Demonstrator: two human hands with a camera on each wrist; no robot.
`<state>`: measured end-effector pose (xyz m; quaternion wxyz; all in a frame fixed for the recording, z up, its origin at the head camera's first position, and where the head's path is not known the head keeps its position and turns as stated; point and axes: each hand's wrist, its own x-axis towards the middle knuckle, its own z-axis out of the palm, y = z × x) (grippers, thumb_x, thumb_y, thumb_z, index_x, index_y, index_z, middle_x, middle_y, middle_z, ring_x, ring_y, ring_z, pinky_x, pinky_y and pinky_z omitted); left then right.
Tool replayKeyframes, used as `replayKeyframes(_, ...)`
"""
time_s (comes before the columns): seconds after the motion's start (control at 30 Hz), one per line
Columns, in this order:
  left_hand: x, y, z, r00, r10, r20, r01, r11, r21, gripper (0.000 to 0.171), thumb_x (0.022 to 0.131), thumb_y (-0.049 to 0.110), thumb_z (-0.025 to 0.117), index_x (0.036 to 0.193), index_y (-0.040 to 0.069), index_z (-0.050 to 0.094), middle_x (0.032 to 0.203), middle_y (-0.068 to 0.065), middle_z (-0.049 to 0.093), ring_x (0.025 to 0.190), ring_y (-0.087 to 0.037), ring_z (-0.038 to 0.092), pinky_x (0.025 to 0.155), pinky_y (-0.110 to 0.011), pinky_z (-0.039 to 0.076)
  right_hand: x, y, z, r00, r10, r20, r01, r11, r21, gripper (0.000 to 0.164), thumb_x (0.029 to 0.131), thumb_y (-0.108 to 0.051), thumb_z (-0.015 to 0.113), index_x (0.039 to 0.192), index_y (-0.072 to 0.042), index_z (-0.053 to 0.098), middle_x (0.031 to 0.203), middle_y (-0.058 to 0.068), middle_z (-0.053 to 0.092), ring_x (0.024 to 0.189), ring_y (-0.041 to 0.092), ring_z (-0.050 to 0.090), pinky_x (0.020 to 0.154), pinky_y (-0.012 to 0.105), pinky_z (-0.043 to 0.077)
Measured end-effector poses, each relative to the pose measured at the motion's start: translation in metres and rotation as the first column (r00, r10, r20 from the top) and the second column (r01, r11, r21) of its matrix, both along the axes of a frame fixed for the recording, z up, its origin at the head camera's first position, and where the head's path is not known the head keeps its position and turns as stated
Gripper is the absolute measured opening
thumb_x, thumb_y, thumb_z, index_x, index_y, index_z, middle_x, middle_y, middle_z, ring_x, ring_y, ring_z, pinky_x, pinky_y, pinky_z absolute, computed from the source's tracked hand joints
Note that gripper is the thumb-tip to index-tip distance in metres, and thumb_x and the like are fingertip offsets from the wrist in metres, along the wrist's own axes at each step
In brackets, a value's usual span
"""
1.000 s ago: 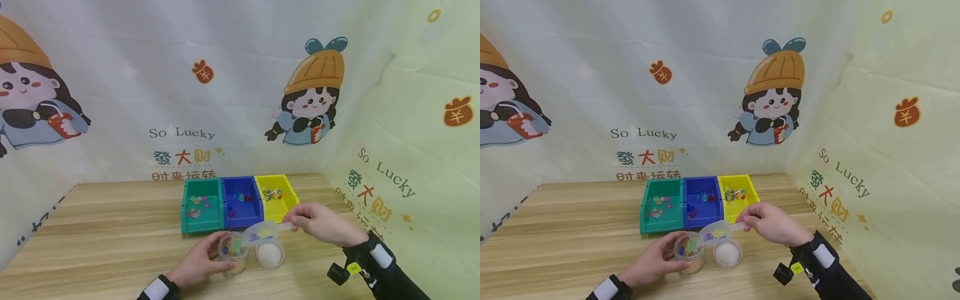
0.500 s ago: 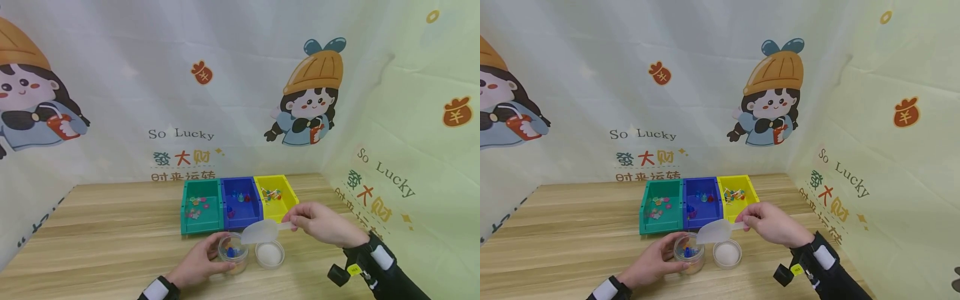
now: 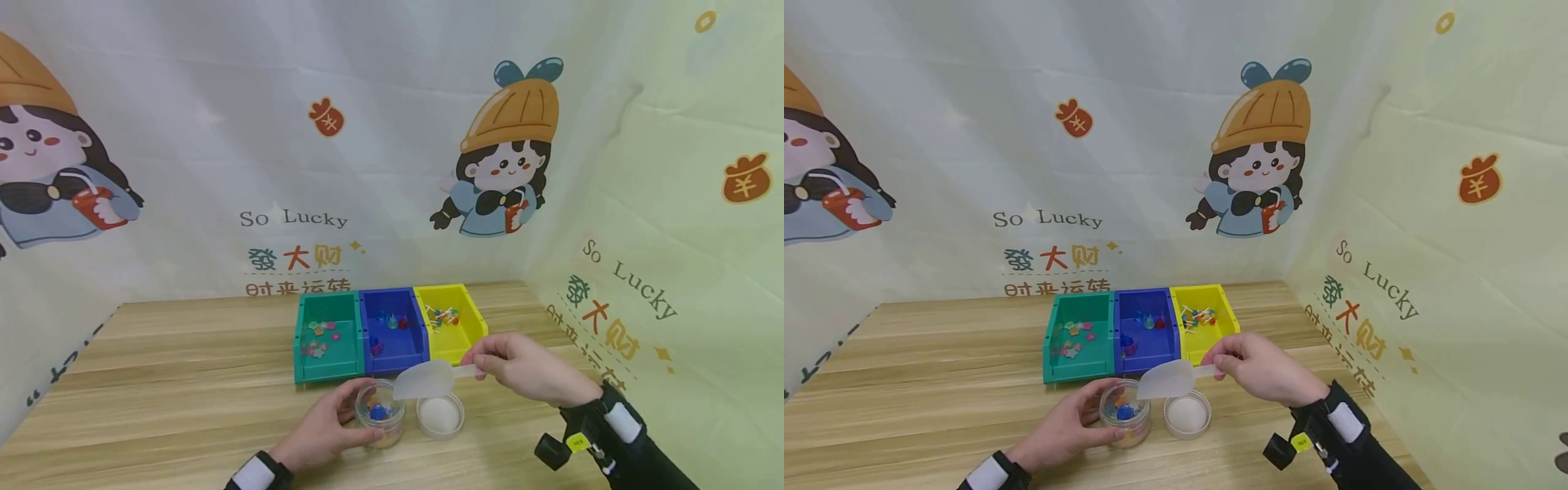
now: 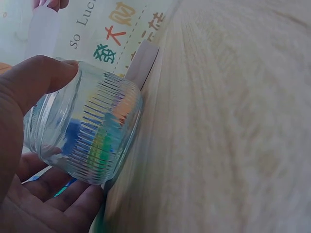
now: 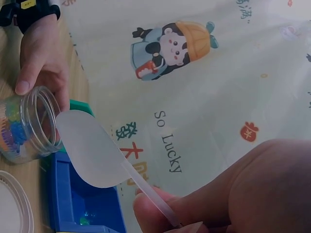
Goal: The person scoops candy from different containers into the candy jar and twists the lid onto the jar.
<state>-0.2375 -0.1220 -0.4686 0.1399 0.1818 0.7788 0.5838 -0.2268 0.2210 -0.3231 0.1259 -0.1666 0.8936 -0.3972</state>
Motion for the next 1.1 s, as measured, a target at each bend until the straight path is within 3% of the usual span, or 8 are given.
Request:
replayKeyframes(0.67, 0.002, 0.0, 0.006, 1.0, 0.015, 0.008, -0.015, 0.999, -0.03, 0.087, 0.091, 0.028, 0.092, 0.162, 0.004, 0.047, 0.163, -0.027, 0.053, 0.151, -0.049, 0.052, 0.125, -0.062, 0.044, 0.001, 0.0, 0.0, 1.0, -0.014, 0.003, 0.014, 1.0, -0.024, 0.022, 0.114, -0.013, 0.056, 0.122, -0.005, 0.076, 0.102, 0.004, 0.072, 0.099, 0.023, 0.059, 0.082, 0.034, 0.046)
replayKeyframes(0.87, 0.001, -0.003, 0.013, 0.998, 0.058, -0.013, -0.058, 0.998, -0.027, 0.084, 0.096, 0.03, 0.088, 0.164, 0.004, 0.045, 0.165, -0.023, 0.052, 0.154, -0.047, 0.049, 0.124, -0.064, 0.044, 0.0, -0.002, 0.001, 1.0, -0.026, -0.007, 0.026, 0.999, -0.037, 0.022, 0.114, -0.014, 0.057, 0.12, -0.006, 0.076, 0.108, 0.005, 0.074, 0.097, 0.024, 0.057, 0.081, 0.034, 0.044)
replayKeyframes(1.1, -0.004, -0.01, 0.028, 0.99, 0.122, -0.072, -0.121, 0.993, 0.01, 0.079, 0.097, 0.028, 0.086, 0.163, 0.004, 0.048, 0.166, -0.021, 0.053, 0.155, -0.042, 0.05, 0.126, -0.055, 0.046, -0.001, -0.002, 0.005, 0.996, -0.079, -0.039, 0.075, 0.993, -0.096, 0.024, 0.114, -0.015, 0.056, 0.125, -0.003, 0.075, 0.106, 0.006, 0.071, 0.09, 0.022, 0.054, 0.074, 0.029, 0.042)
